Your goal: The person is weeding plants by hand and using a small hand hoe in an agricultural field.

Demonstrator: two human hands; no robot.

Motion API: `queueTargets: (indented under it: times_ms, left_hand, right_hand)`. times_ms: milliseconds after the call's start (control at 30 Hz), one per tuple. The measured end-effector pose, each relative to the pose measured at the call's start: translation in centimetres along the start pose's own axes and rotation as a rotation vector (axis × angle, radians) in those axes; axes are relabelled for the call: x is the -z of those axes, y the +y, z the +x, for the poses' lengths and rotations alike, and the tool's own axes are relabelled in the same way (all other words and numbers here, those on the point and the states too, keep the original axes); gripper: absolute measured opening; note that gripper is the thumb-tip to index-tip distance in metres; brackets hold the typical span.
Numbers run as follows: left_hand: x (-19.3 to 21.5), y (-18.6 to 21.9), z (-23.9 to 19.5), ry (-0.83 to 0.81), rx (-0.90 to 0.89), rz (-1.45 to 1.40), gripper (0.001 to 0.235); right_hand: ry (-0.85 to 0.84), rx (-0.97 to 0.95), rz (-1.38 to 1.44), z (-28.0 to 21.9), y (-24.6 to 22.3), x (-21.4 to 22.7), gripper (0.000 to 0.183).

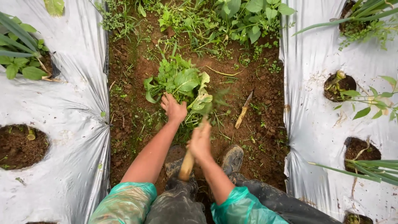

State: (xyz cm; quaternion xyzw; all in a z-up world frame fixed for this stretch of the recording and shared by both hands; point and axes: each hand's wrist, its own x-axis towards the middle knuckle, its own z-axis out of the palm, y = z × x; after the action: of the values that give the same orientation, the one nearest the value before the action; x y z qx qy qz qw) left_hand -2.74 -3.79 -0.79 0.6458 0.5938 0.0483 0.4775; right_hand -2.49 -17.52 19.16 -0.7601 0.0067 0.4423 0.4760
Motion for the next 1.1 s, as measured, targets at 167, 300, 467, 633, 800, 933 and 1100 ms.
queueTargets:
  times_ms: [167,300,467,633,800,933,1100]
  left_hand:
    - [-0.5,-1.2,0.1,0.021,-0.047,-0.078,0.079]
    - [-1.1,-1.8,1.0,0.029,-0.038,-0.089,0.088]
    - [-1.0,-1.7,0.0,0.044,-0.034,-0.129,0.088]
    - [0.7,-1.5,-1.0,0.166,0.116,-0.051,0.096]
    - [0.0,-1.6,-0.8,0.182,0.101,-0.083,0.098]
    - [-0.6,-2.4,0.3,0.195,0.112,-0.102,0.099]
    - [-1.8,-4.2,2.4,0.200,0.126,-0.092,0.100]
  right_hand:
    - [-0.062,-0.023,-0.004,1.4,1.2,0.9,0.055]
    - [0.075,0.020,0.033,-0.6,-3.1,2.0,0.053]
    - [0.106,0.050,-0.006,2.1,-0.6,2.1,0.054]
    - [-0.245,0.005,-0.253,0.6,2.1,-0.6,0.057]
    - [-0.201,0.026,-0.303,0.8,0.7,0.3,0.058]
    - [-0.094,0.028,-0.212,1.2,-0.7,1.3,0.054]
    - [0.120,0.125,-0.136,5.2,-3.2,3.1,0.053]
